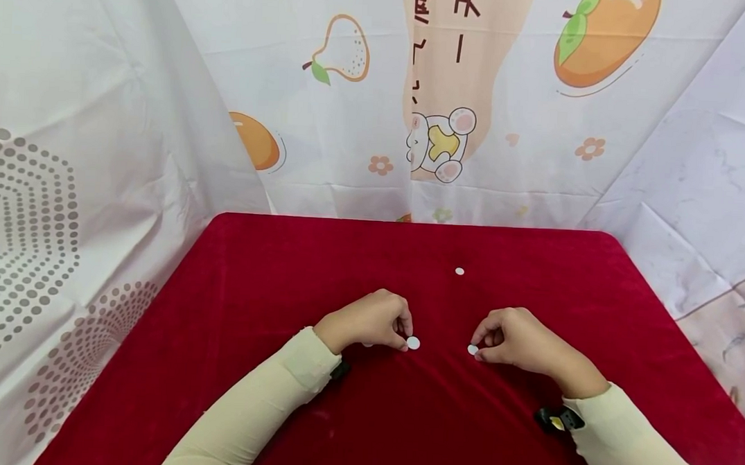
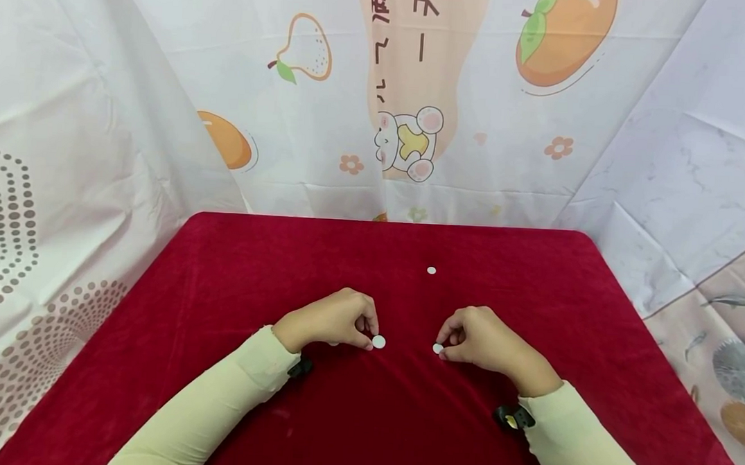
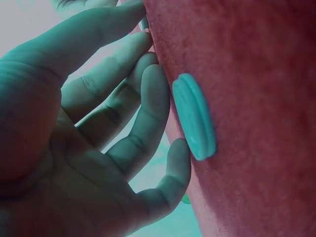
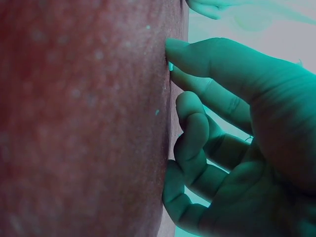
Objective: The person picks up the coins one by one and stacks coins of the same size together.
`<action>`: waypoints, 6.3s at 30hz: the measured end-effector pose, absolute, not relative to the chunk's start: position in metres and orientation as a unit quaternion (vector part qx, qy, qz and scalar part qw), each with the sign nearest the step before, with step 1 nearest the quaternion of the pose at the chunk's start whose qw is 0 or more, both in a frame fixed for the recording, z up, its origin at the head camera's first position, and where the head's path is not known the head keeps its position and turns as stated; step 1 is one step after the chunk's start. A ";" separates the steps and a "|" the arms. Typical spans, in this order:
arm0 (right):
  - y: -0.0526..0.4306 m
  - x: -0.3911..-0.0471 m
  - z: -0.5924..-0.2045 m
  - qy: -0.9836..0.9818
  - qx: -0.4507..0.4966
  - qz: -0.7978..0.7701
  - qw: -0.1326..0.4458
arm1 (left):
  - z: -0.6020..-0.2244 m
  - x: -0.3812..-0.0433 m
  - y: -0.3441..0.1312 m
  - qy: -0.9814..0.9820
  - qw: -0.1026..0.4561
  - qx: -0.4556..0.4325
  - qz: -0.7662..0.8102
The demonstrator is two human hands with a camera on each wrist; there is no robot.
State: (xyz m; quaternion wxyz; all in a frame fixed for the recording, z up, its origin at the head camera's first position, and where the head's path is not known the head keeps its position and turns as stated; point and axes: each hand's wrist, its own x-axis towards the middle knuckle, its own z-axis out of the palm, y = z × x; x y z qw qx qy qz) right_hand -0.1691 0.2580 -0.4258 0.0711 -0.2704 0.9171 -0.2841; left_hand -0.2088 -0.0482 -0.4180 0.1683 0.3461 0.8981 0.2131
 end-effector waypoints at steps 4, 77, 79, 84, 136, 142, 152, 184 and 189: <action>0.258 -0.170 -0.426 0.916 -0.272 -0.287 0.074 | -0.417 -0.208 -0.049 0.899 0.169 0.346 0.206; 0.262 -0.173 -0.429 0.906 -0.281 -0.305 0.081 | -0.411 -0.290 0.061 0.952 0.041 0.237 0.191; 0.261 -0.172 -0.429 0.905 -0.284 -0.307 0.079 | -0.411 -0.292 0.064 0.954 0.041 0.229 0.189; 0.260 -0.172 -0.427 0.902 -0.289 -0.309 0.082 | -0.412 -0.297 0.064 0.957 0.051 0.219 0.182; 0.265 -0.173 -0.433 0.903 -0.278 -0.315 0.089 | -0.425 -0.321 0.085 0.957 0.093 0.188 0.199; 0.264 -0.174 -0.434 0.902 -0.282 -0.316 0.086 | -0.421 -0.318 0.082 0.960 0.086 0.184 0.194; 0.265 -0.173 -0.433 0.902 -0.279 -0.317 0.087 | -0.417 -0.316 0.084 0.964 0.106 0.152 0.191; 0.266 -0.174 -0.434 0.900 -0.276 -0.324 0.093 | -0.406 -0.309 0.049 0.960 0.061 0.182 0.204; 0.266 -0.175 -0.434 0.899 -0.277 -0.325 0.096 | -0.400 -0.303 0.041 0.955 0.054 0.182 0.227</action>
